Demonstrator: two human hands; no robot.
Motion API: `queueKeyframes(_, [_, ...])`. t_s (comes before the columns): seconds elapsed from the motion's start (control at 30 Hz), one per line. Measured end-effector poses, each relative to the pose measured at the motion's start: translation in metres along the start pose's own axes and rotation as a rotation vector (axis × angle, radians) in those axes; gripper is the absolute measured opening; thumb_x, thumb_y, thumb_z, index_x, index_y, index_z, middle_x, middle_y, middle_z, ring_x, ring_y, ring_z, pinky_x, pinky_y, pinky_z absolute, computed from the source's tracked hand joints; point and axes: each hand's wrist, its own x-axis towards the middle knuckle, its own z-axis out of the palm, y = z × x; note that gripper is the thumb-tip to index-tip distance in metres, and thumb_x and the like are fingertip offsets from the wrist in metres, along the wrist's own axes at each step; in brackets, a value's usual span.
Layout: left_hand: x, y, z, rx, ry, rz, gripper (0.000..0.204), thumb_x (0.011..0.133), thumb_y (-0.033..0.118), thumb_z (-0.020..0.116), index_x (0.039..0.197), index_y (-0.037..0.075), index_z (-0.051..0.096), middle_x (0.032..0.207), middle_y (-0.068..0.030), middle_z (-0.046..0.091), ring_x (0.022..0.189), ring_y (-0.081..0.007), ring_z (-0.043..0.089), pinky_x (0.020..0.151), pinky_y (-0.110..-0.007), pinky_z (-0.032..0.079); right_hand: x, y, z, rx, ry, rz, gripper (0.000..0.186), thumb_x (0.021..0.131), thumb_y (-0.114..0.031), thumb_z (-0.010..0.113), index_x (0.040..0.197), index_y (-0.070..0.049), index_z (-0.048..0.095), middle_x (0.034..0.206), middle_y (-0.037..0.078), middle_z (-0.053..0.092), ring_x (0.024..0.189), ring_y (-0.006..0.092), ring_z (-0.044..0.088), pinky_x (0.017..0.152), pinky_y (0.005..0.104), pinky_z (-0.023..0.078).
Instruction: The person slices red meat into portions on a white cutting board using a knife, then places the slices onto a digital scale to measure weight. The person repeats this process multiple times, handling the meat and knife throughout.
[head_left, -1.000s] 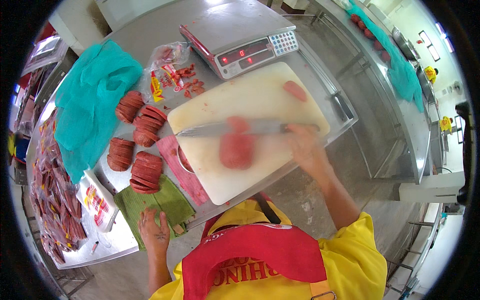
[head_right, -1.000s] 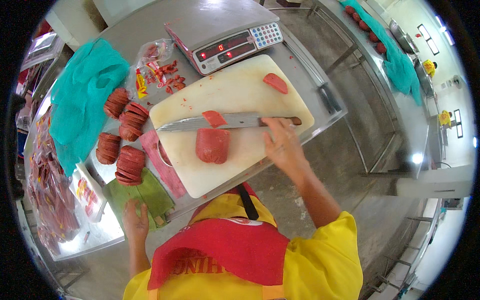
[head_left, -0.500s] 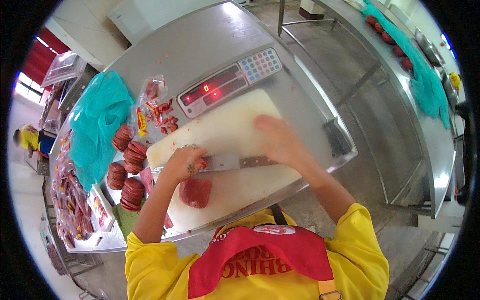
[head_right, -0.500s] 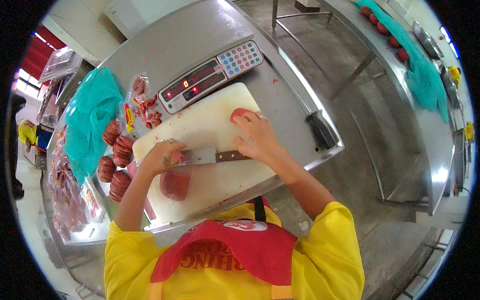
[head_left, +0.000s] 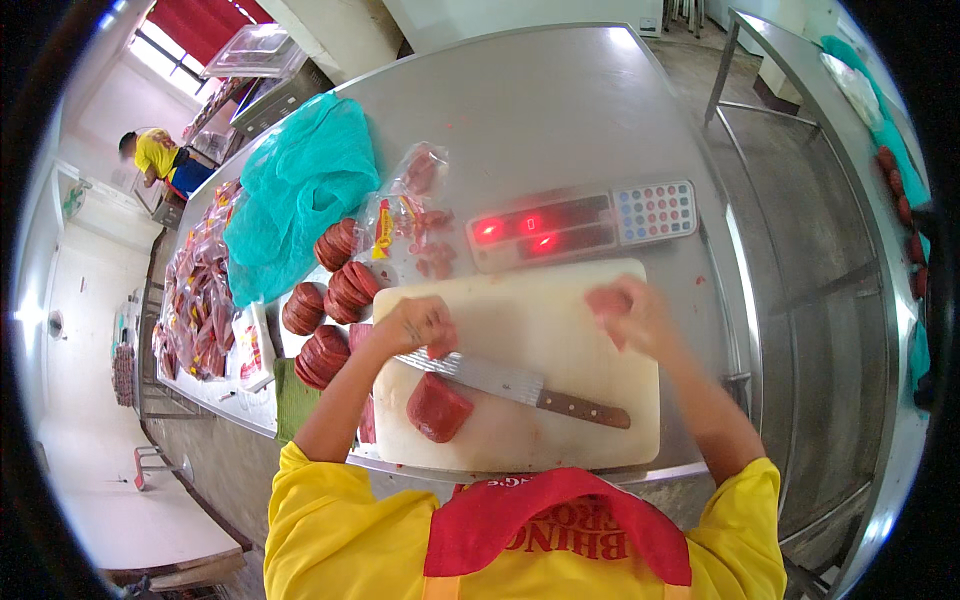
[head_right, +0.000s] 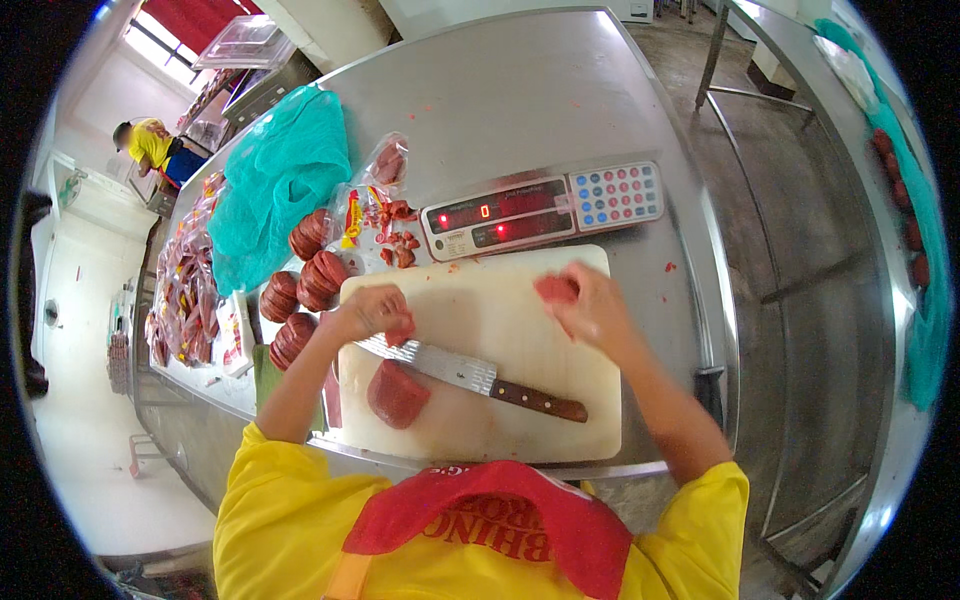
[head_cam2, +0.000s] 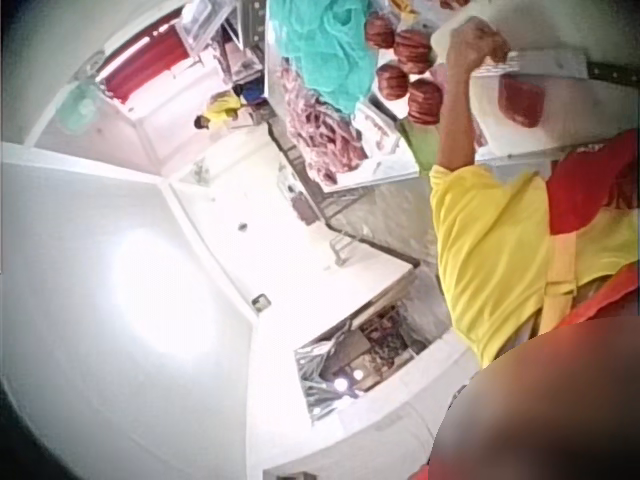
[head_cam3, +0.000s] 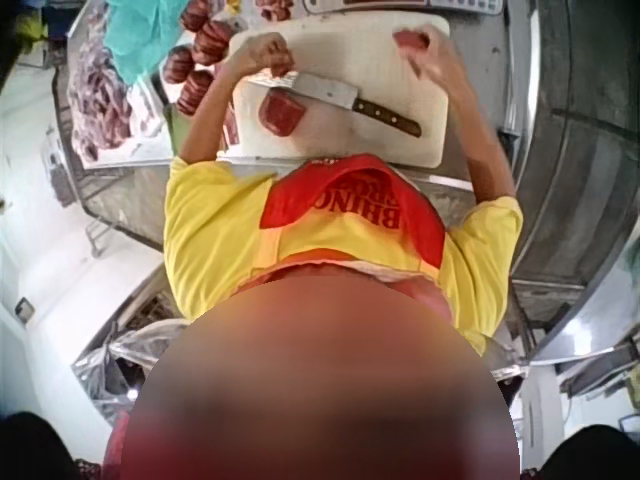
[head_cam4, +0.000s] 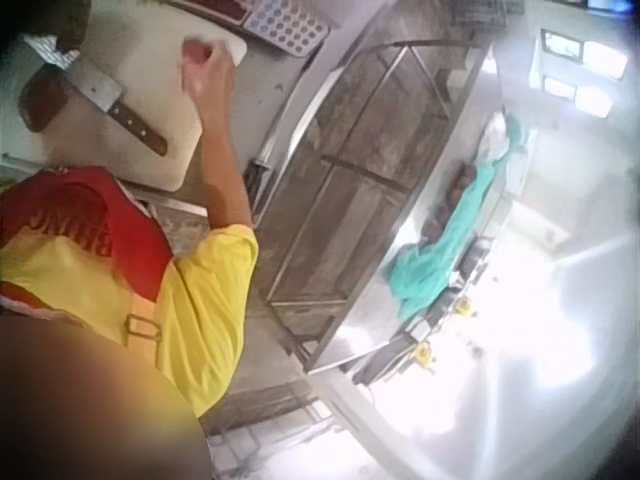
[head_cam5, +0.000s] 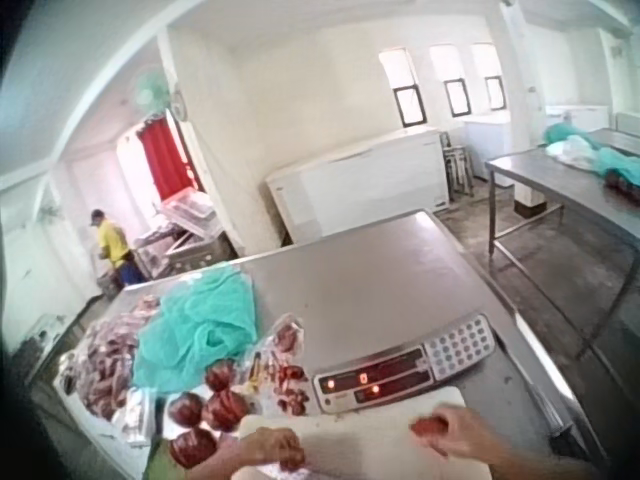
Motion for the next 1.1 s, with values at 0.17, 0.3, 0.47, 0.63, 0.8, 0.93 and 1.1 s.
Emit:
queueKeyframes(0.17, [0.052,-0.007,-0.037,-0.475,0.286,0.032,0.022,0.083,0.018,0.068,0.092,0.0,0.061,0.078,-0.0049,0.065,0.066,-0.0117,0.061,0.054,-0.027,0.05,0.093,-0.061,-0.024,0.527,0.121,-0.058,0.043,0.08,-0.022,0.067,0.114,0.002,0.056,0.095,0.016,0.066,0.087,0.0239,0.064,0.077,0.035,0.05])
queueKeyframes(0.3, [0.045,-0.024,-0.05,-0.124,0.628,-0.067,0.029,0.084,0.019,0.067,0.104,-0.001,0.061,0.088,-0.0089,0.067,0.078,-0.0165,0.064,0.069,-0.03,0.052,0.093,-0.08,-0.024,-0.038,0.32,-0.14,0.043,0.084,-0.02,0.063,0.119,0.002,0.053,0.101,0.015,0.064,0.088,0.0239,0.063,0.077,0.0347,0.049])
queueKeyframes(0.47, [-0.064,-0.028,-0.018,-0.056,0.9,-0.04,0.026,0.083,0.016,0.067,0.102,-0.001,0.062,0.09,-0.0156,0.065,0.077,-0.0226,0.064,0.069,-0.032,0.05,-0.057,-0.037,0.003,-0.389,-0.242,-0.182,0.048,0.083,-0.021,0.063,0.122,0.003,0.05,0.113,0.023,0.055,0.102,0.0357,0.056,0.092,0.043,0.044])
queueKeyframes(0.63, [-0.147,0.0,0.072,-0.152,0.891,-0.1,0.025,0.079,0.013,0.072,0.098,0.002,0.062,0.095,-0.0114,0.065,0.083,-0.0229,0.063,0.074,-0.033,0.051,-0.132,-0.01,0.045,-0.719,-0.324,-0.248,0.043,0.072,-0.012,0.061,0.109,0.005,0.048,0.099,0.023,0.051,0.087,0.0438,0.053,0.082,0.0491,0.043])
queueKeyframes(0.8, [-0.158,0.008,0.115,-0.074,0.851,0.14,0.027,0.071,0.005,0.071,0.095,0.005,0.059,0.096,-0.014,0.062,0.09,-0.0284,0.059,0.08,-0.037,0.047,-0.127,-0.022,0.072,-0.55,-0.249,-0.19,0.029,0.068,-0.008,0.061,0.091,0.0,0.045,0.09,0.027,0.053,0.08,0.0462,0.053,0.073,0.0501,0.045])
queueKeyframes(0.93, [-0.147,0.004,0.116,-0.032,0.864,0.284,0.031,0.069,0.007,0.07,0.096,0.004,0.057,0.094,-0.0145,0.06,0.091,-0.03,0.056,0.08,-0.039,0.046,-0.151,-0.042,0.063,-0.267,-0.331,0.109,0.027,0.078,-0.016,0.062,0.094,-0.002,0.046,0.08,0.026,0.058,0.075,0.0464,0.058,0.065,0.0514,0.046])
queueKeyframes(1.1, [-0.124,-0.001,0.111,-0.032,0.833,0.402,0.032,0.067,0.01,0.07,0.096,0.004,0.056,0.093,-0.0154,0.057,0.088,-0.032,0.052,0.079,-0.041,0.043,-0.202,-0.07,0.056,-0.434,-0.34,0.089,0.027,0.088,-0.027,0.059,0.093,-0.003,0.047,0.079,0.023,0.061,0.073,0.0446,0.06,0.063,0.0498,0.048])
